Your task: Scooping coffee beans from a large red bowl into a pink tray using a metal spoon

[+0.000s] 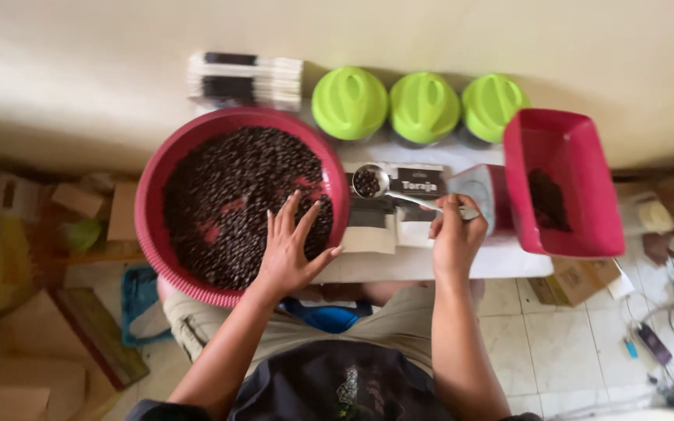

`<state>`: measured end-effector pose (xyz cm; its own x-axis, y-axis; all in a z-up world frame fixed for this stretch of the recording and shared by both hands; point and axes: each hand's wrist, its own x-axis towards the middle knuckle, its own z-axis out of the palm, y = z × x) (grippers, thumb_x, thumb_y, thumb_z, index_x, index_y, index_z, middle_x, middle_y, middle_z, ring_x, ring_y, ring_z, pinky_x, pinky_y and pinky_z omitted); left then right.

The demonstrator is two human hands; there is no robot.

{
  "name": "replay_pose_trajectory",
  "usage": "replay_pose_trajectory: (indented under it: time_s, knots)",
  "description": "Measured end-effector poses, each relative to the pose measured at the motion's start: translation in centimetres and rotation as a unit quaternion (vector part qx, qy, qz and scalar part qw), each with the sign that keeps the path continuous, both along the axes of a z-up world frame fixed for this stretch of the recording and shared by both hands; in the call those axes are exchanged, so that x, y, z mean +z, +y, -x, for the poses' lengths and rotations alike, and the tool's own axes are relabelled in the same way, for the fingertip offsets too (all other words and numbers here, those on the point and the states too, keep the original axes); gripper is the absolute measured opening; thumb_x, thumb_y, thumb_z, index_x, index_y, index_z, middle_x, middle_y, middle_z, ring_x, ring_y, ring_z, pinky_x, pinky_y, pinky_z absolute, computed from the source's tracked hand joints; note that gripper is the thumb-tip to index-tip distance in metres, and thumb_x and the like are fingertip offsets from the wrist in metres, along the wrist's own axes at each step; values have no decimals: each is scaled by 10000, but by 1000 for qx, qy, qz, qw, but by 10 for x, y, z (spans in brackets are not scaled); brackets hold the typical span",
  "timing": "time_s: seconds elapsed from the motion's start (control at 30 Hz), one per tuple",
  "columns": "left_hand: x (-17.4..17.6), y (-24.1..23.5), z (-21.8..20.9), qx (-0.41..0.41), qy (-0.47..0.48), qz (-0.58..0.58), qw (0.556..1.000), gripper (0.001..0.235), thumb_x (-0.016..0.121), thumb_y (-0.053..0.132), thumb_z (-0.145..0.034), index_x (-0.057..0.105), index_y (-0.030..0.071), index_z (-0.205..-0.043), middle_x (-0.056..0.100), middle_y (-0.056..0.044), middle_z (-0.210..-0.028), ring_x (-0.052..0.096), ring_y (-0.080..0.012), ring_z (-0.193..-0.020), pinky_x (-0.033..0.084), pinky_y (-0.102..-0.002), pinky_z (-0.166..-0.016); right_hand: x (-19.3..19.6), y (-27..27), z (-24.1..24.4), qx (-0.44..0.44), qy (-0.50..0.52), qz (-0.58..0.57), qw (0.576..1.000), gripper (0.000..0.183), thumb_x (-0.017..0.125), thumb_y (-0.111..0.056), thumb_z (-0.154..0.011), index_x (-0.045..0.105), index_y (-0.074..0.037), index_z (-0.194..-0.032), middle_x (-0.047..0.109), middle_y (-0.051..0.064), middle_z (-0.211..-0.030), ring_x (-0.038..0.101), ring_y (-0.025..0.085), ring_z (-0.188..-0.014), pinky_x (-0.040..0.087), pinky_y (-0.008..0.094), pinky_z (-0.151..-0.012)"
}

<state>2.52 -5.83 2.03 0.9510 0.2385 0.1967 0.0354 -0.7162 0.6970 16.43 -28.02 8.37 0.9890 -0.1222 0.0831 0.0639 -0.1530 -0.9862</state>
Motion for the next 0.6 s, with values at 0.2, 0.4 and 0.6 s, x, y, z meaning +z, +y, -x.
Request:
replay_pose_trajectory:
  time_s: [0.2, 0.4, 0.6]
  knots:
    - [3, -12, -13, -22, 11, 2, 1000, 860, 798, 564, -791, 516, 149, -1490, 321, -243, -1585, 278, -462, -1494, 184, -763, -1133, 14, -64, -10, -135, -105, -108, 979, 123, 642, -162, -981, 586, -67, -1036, 666, 133, -829, 516, 123, -414, 393, 237, -421]
    - [-10, -12, -14, -37, -39, -43, 998, 792, 704, 562, -878, 457, 157, -1513, 248, -194, -1655, 231, -400, -1544, 214, -707, -1160, 62, -129, -4, -205, -182, -91, 957, 68, 613, -68, -959, 598, -94, -898, 614, 46, -761, 508, 125, -475, 350, 258, -414]
    - [10, -7, -9, -13, -24, -20, 999, 738, 699, 492, -900, 473, 147, -1512, 240, -224, -1654, 253, -403, -1531, 222, -644, -1167, 73, -176, 8, -217, -183, 47, 958, 155, 458, 54, -1115, 530, -79, -1084, 627, 129, -1065, 462, 138, -533, 396, 249, -471]
